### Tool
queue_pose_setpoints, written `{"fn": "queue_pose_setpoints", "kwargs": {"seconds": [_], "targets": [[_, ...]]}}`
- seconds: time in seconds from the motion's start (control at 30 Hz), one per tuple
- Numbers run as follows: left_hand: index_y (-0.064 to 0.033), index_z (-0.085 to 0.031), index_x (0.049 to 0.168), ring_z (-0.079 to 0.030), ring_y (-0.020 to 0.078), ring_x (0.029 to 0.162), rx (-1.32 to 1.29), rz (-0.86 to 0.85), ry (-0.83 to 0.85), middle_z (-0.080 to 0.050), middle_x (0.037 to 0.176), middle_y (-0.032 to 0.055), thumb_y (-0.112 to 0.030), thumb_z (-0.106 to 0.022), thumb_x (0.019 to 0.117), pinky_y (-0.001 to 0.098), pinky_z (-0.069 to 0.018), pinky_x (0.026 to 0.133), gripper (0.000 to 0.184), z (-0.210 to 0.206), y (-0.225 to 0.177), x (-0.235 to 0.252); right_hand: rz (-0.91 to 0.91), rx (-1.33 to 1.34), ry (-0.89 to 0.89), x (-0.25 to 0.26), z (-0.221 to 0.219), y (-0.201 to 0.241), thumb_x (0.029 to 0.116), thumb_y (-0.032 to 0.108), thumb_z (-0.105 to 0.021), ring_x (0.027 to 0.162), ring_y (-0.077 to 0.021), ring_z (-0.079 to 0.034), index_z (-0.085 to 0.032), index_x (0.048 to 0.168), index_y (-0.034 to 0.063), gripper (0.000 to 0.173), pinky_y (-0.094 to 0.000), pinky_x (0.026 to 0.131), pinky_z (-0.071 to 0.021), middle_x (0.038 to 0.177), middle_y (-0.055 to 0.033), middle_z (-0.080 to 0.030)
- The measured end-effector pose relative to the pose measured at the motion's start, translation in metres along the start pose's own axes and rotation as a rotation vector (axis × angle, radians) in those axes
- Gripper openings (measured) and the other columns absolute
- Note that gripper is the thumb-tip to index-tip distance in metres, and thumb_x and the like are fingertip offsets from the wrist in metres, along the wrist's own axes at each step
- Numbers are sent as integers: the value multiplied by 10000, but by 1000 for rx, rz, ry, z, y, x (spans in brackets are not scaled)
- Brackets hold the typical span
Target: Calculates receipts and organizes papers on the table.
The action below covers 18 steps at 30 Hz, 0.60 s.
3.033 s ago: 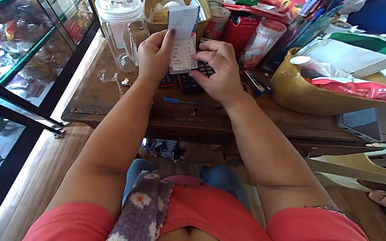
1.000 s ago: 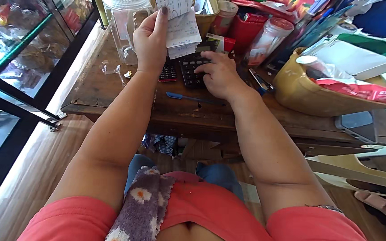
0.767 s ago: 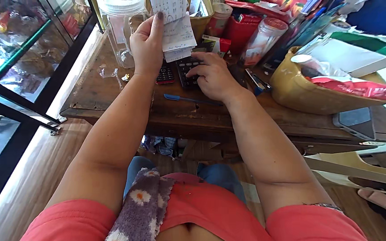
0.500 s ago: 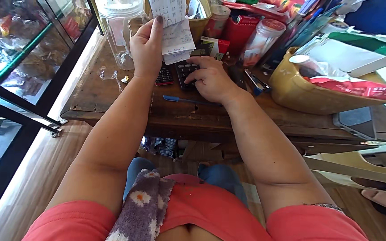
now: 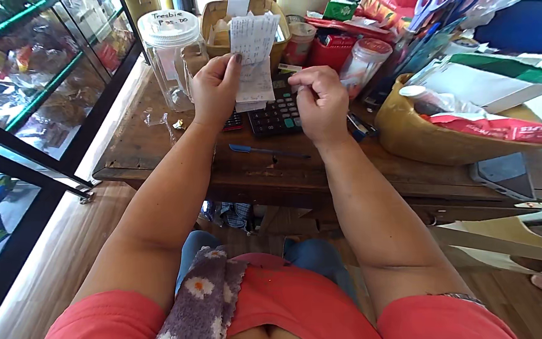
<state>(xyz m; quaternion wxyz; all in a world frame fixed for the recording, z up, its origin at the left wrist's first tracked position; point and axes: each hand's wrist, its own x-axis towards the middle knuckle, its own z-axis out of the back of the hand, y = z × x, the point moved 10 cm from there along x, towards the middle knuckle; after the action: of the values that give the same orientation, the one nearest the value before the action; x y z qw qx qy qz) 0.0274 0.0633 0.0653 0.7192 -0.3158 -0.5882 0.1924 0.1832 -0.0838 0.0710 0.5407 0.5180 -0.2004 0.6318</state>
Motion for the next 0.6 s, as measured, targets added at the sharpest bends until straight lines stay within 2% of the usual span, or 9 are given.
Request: {"fn": "queue_pose_setpoints", "kwargs": {"seconds": [0.1, 0.23, 0.37, 0.6], "targets": [[-26, -750, 990, -667, 1, 824, 23, -41, 8, -734, 917, 13, -164, -534, 1049, 223, -550, 790, 264, -1, -4, -1, 95, 13, 6, -2, -5, 9, 1006, 107, -619, 1134, -277, -651, -748, 1072, 4, 178, -370, 1007, -489, 1105, -175, -725], [-15, -748, 968, -668, 3, 824, 22, -64, 9, -731, 905, 24, -148, -534, 1048, 217, -548, 786, 264, -1, -7, -2, 144, 21, 69, -4, -15, 16, 954, 259, -735, 1137, -315, -630, -761, 1098, 31, 271, -400, 1003, -475, 1153, -206, -699], [-15, -747, 974, -667, -4, 822, 19, -53, 18, -729, 906, 22, -142, -533, 1047, 207, -548, 785, 259, -2, -8, -3, 139, 16, 72, -4, -15, 15, 930, 284, -762, 1149, -327, -621, -761, 1108, 46, 297, -423, 1014, -463, 1176, -207, -691], [-13, -747, 973, -669, 2, 824, 28, -67, 22, -731, 906, 25, -146, -531, 1048, 213, -548, 787, 265, -3, -7, -2, 123, 1, 64, -4, -13, 14, 944, 272, -748, 1147, -317, -621, -760, 1112, 50, 279, -424, 1007, -463, 1180, -199, -689]]}}
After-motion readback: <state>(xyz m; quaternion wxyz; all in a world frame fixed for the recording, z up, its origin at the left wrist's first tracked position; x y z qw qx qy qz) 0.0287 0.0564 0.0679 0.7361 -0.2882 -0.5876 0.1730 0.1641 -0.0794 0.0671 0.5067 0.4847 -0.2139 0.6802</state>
